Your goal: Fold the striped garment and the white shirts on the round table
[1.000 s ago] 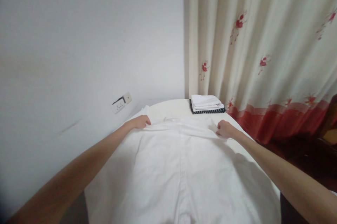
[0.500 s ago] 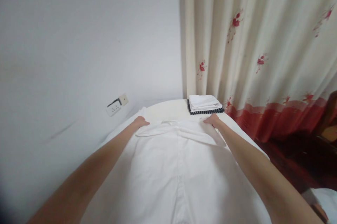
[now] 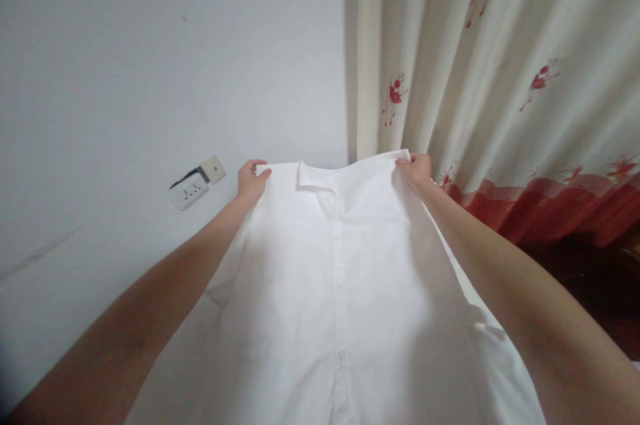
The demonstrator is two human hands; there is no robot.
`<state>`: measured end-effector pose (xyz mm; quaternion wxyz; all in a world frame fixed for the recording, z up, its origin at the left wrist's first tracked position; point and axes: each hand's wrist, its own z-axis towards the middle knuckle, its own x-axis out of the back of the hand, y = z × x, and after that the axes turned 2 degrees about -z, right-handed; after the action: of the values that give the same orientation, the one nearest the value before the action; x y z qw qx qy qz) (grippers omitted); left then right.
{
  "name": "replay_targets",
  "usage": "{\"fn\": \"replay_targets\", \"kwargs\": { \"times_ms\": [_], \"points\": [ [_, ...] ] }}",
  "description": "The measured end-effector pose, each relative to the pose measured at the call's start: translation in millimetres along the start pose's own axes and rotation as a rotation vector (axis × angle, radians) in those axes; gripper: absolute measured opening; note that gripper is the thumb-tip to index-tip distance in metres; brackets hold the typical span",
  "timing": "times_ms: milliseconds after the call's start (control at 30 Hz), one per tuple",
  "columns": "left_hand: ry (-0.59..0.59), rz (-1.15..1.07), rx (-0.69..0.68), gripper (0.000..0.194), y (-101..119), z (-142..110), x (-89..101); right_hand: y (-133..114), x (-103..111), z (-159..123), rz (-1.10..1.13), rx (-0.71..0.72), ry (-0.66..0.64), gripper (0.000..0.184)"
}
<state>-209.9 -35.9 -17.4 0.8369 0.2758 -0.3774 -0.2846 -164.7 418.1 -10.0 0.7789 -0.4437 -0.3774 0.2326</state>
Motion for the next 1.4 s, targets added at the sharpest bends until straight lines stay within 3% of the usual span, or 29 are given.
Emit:
{"fn": "replay_targets", "kwargs": {
  "times_ms": [133, 267, 333, 400, 500, 633, 700, 767, 867, 933, 1033, 1133, 1400],
  "points": [
    [-0.182, 0.251, 0.072, 0.023, -25.7, -14.6, -20.2, 19.8, -20.9, 7.7, -0.281, -0.012, 0.009, 0.013],
    [-0.269, 0.381, 0.051, 0.041, -34.5, -45.4, -34.4, 31.3, -33.0, -2.2, -0.510, 0.024, -0.031, 0.012],
    [-0.344, 0.515, -0.026, 0.039, -25.8, -62.4, -42.1, 32.3, -36.1, -7.0, -0.549, 0.035, -0.031, 0.015],
    [-0.499, 0.610, -0.062, 0.029, -10.1, -78.0, -50.8, 30.9, -37.2, -9.3, -0.561, 0.050, 0.004, 0.020],
    [-0.687, 0.575, -0.032, 0.029, 16.3, -95.9, -65.3, 24.2, -34.9, -11.4, -0.566, 0.112, 0.095, 0.029],
    [-0.706, 0.431, -0.128, 0.036, 39.5, -109.2, -85.2, 6.9, -29.6, -28.5, -0.528, 0.368, 0.192, 0.030],
    [-0.712, 0.412, -0.184, 0.046, 45.0, -112.9, -95.0, -2.0, -29.8, -51.7, -0.480, 0.513, 0.131, 0.027],
    [-0.737, 0.421, -0.233, 0.048, 47.7, -116.4, -104.0, -7.7, -32.8, -87.5, -0.444, 0.613, -0.031, 0.025],
    [-0.787, 0.429, -0.263, 0.050, 48.3, -121.7, -115.2, -7.2, -39.6, -157.4, -0.443, 0.638, -0.344, 0.030],
    [-0.818, 0.422, -0.253, 0.052, 47.0, -123.0, -120.4, -2.8, -42.7, -202.4, -0.467, 0.650, -0.510, 0.042],
    [-0.817, 0.406, -0.203, 0.051, 45.7, -115.9, -125.6, 2.5, -43.2, -245.9, -0.513, 0.708, -0.700, 0.057],
    [-0.751, 0.401, -0.153, 0.049, 48.6, -98.3, -129.4, 2.1, -42.6, -256.7, -0.539, 0.686, -0.754, 0.058],
    [-0.703, 0.387, -0.153, 0.031, 64.5, -60.2, -151.4, -2.1, -41.9, -252.2, -0.529, 0.660, -0.710, 0.053]
  ]
}}
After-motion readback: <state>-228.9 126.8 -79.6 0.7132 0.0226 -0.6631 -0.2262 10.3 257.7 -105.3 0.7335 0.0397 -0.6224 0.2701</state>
